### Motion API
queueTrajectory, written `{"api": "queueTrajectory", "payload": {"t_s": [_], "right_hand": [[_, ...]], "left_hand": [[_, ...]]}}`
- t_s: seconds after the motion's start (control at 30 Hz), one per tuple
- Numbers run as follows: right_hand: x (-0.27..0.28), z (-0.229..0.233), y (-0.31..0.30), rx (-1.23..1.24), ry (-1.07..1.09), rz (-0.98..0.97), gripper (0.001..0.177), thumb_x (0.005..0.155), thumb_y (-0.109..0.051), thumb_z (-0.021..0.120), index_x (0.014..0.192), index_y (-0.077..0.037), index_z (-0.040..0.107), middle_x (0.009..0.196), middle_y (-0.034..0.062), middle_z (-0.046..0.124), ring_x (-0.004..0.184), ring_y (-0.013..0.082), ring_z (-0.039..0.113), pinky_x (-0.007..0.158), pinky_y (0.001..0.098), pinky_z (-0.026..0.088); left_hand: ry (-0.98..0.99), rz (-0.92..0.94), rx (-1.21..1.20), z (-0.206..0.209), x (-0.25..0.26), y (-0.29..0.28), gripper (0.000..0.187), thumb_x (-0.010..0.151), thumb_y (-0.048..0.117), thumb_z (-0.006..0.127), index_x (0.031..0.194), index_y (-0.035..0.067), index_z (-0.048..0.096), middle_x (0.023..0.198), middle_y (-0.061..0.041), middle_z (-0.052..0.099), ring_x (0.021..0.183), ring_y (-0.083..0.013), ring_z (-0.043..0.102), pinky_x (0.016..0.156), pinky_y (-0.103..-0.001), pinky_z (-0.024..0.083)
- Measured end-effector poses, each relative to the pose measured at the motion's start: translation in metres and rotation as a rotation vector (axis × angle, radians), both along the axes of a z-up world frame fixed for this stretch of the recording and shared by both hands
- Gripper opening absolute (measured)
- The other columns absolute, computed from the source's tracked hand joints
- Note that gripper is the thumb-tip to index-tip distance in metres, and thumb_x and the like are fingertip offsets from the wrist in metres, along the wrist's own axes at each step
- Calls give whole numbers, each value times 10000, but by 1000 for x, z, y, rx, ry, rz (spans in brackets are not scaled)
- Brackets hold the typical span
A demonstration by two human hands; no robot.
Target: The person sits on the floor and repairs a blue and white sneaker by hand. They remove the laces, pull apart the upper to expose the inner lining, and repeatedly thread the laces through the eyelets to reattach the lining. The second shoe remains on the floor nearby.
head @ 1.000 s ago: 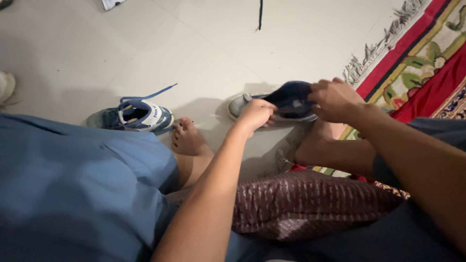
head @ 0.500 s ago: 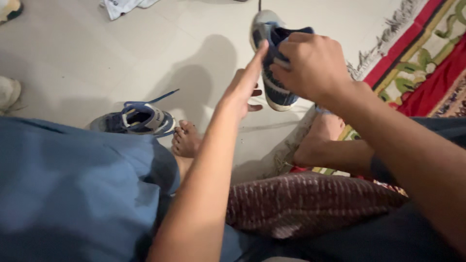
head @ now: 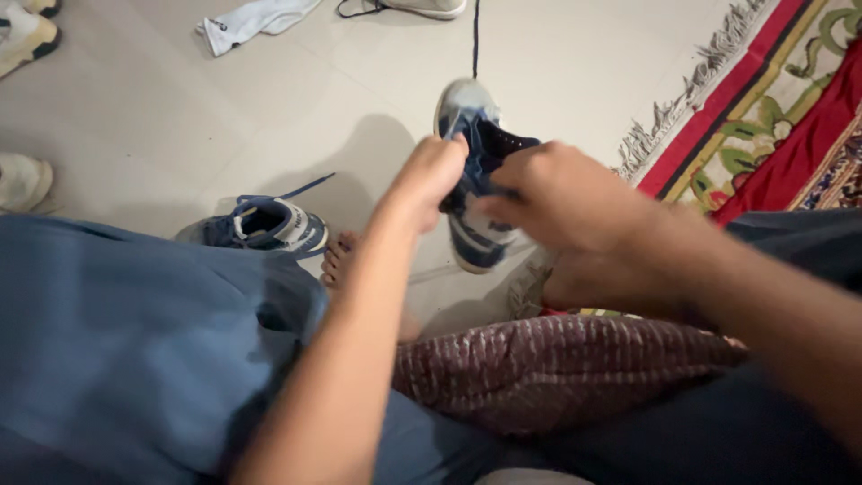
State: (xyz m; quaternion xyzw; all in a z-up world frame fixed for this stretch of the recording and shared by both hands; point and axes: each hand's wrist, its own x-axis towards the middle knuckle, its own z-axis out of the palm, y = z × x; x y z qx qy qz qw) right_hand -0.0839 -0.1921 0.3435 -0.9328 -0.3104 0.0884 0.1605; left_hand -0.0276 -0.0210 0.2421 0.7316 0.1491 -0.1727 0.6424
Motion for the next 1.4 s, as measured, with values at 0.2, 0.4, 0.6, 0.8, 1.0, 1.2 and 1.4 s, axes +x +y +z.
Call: {"api": "queueTrajectory", "payload": {"t_s": [0.2, 0.4, 0.6, 0.8, 1.0, 1.2, 1.4], "right_hand": [[8, 38, -41, 73, 492, -182, 438, 987, -451, 525, 1053, -107, 787, 887, 57, 786, 867, 169, 756, 820, 335, 613], [1, 44, -64, -291, 582, -457, 479, 1044, -479, 463, 1384, -235, 696, 1105, 40, 811, 1026, 240, 730, 907, 414, 613], [1, 24, -82, -174, 572, -190, 567, 964, -552, 463, 1314, -160, 676, 1089, 34, 748, 1071, 221, 683, 901, 399, 575], [19, 12, -121, 28, 481, -488, 497, 1030, -463, 490, 1327, -127, 703, 925, 56, 752, 868, 223, 740, 841, 405, 586], [35, -13, -186, 773, 484, -422, 372, 1100, -392, 507, 1300, -115, 657, 941, 43, 720, 822, 184, 708, 841, 418, 574], [46, -49, -226, 1171, 723, -137, 255, 1171, -320, 524, 1273, -103, 610, 957, 30, 688, 776, 145, 675, 842, 430, 563], [63, -65, -251, 1514, 966, -60, 199, 1199, -231, 525, 1174, -43, 584, 1058, 61, 673, 865, 157, 663, 890, 445, 542]], "left_hand": [[-133, -286, 264, 65, 19, 22, 476, 1048, 364, 434, 989, -55, 652, 886, -96, 648, 796, -149, 541, 776, -384, 487], [-353, -255, 6, 88, 7, 37, 363, 1068, 323, 429, 1011, 22, 624, 919, -5, 584, 854, -100, 475, 825, -308, 457], [-279, -183, -97, 84, 5, 35, 300, 1074, 294, 424, 1024, 61, 608, 978, 42, 597, 938, -58, 484, 891, -257, 429], [-302, -164, 1, 74, -5, 28, 343, 1075, 333, 451, 995, 41, 612, 848, 24, 504, 810, -104, 413, 759, -291, 426], [-347, -244, -67, 77, -20, 25, 322, 1074, 327, 448, 1012, 60, 618, 840, 55, 542, 812, -72, 428, 759, -263, 431], [-387, -298, 16, 83, -26, 20, 361, 1101, 331, 473, 982, 13, 596, 782, 36, 465, 768, -94, 400, 702, -290, 422], [-427, -303, 48, 91, -33, 22, 355, 1080, 340, 455, 1153, 48, 643, 731, 47, 490, 711, -75, 417, 662, -274, 439]]}}
